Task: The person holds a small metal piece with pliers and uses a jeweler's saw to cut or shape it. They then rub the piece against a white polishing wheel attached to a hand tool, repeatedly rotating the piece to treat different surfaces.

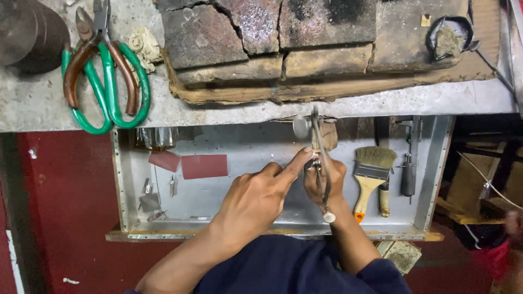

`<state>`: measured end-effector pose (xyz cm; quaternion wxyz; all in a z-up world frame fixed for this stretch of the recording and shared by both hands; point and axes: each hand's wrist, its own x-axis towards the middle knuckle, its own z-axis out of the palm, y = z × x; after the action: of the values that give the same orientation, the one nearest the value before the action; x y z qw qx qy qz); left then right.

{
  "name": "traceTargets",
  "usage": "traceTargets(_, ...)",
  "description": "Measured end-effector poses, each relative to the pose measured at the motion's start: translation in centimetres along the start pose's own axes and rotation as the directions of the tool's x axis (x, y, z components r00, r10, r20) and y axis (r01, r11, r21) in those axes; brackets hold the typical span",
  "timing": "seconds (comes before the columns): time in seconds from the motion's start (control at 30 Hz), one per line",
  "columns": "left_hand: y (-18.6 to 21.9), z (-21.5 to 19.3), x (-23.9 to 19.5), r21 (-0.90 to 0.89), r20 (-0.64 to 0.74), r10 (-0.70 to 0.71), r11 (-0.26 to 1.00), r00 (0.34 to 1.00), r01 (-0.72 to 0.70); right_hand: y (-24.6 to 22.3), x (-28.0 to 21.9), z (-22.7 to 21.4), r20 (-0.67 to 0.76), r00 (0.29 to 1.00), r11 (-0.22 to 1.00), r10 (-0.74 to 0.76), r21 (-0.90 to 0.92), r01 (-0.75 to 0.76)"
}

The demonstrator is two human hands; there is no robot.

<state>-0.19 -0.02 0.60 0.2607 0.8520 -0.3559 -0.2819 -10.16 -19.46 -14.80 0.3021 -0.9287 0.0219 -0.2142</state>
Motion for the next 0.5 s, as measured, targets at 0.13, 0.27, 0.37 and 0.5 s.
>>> traceTargets(0.13,-0.5,0.4,0.2,-0.009,-0.065,0.034,0.999,0.997,-0.035,1.2,-6.7,-1.0,0.125,0.988,0.995,0.095,-0.024,-0.093)
traceTargets(0.27,-0.4,0.5,0.1,-0.001,-0.066,0.057,0.998,0.996,-0.058,-0.4,-4.8,-2.1,0.109,0.973,0.979,0.202,0.018,-0.205)
traceTargets(0.37,-0.1,0.0,0.0,0.005,-0.012,0.001,1.0,1.0,-0.001,0.0,-1.4,-1.3,0.145,0.986,0.996,0.085,-0.042,-0.08)
traceTargets(0.5,-0.2,0.1,0.3,0.015,-0.058,0.038,0.999,0.998,-0.037,-0.2,-0.5,-1.3,0.098,0.993,0.992,0.071,0.096,-0.081)
